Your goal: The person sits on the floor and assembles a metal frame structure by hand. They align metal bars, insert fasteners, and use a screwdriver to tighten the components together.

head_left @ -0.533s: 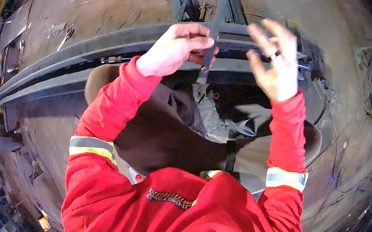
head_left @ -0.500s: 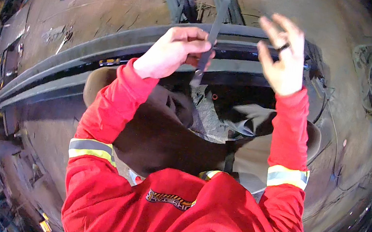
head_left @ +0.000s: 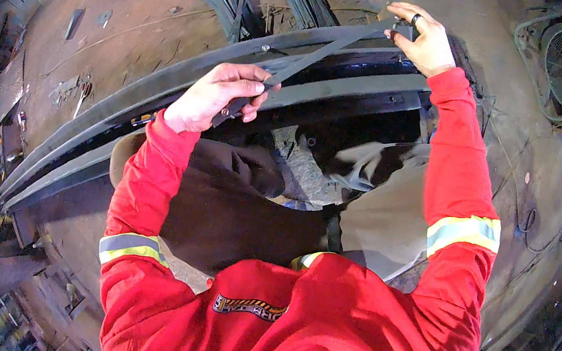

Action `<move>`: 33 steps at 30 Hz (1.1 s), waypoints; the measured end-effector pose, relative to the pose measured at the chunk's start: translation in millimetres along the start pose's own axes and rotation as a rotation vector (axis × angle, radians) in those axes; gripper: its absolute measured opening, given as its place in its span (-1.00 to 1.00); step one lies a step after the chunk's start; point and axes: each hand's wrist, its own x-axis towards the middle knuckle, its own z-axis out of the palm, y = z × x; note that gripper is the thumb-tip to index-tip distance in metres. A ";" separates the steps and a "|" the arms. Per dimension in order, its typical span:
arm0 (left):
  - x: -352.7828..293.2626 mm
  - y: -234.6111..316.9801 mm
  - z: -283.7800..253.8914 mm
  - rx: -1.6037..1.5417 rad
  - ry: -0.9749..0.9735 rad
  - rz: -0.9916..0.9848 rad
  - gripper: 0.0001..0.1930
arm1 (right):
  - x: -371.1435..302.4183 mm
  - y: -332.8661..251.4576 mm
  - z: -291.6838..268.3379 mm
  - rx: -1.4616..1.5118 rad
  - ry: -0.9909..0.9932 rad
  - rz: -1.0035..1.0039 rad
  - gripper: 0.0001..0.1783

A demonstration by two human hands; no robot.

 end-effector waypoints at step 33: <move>56.5 -88.6 -46.7 1.201 0.392 0.454 -0.87 | -79.2 61.7 15.8 0.075 -0.368 0.457 -0.67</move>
